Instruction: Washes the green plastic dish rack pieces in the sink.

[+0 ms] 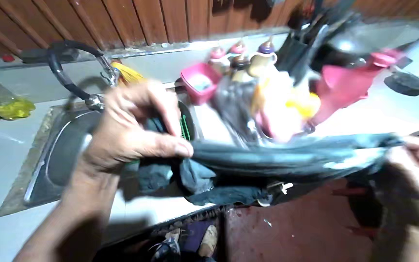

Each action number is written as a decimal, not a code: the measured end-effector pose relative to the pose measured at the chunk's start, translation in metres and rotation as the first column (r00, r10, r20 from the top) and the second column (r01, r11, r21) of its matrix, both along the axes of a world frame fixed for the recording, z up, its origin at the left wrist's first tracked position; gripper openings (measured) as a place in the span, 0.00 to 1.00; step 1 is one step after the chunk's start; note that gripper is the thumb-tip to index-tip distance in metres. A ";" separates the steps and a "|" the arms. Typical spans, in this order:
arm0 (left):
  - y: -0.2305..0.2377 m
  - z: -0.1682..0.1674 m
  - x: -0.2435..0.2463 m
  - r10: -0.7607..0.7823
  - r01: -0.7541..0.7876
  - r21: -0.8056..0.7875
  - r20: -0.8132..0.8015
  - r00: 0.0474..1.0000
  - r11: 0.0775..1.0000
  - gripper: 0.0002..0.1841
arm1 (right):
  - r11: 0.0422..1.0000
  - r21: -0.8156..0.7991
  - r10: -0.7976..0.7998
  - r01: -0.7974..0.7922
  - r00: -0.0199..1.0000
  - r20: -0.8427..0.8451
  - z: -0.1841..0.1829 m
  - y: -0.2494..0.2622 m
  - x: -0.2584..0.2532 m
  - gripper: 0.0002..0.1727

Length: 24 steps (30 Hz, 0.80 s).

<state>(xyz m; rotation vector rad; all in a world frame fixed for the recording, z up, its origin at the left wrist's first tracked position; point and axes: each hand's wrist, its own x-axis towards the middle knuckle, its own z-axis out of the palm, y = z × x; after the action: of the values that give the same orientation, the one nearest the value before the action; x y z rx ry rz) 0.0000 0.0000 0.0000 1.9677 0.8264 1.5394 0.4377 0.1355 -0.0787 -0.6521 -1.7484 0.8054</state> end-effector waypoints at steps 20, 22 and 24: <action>-0.012 -0.220 0.074 0.128 -0.356 -0.177 -0.717 0.686 0.917 0.27 | 0.880 0.214 -0.469 0.423 0.711 0.524 -0.177 -0.014 -0.076 0.27; 0.011 -0.220 0.080 0.110 -0.360 -0.224 -0.695 0.710 0.906 0.28 | 0.877 0.192 -0.469 0.441 0.700 0.538 -0.177 -0.004 -0.067 0.27; 0.028 -0.220 0.082 0.082 -0.356 -0.257 -0.699 0.710 0.899 0.30 | 0.889 0.173 -0.446 0.425 0.713 0.541 -0.177 0.002 -0.063 0.27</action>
<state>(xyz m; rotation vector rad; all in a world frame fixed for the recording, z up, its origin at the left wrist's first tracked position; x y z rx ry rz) 0.0816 0.0278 -0.2197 2.1792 1.5788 0.6301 0.3751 0.1379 -0.2556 -1.3309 -2.0030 0.2419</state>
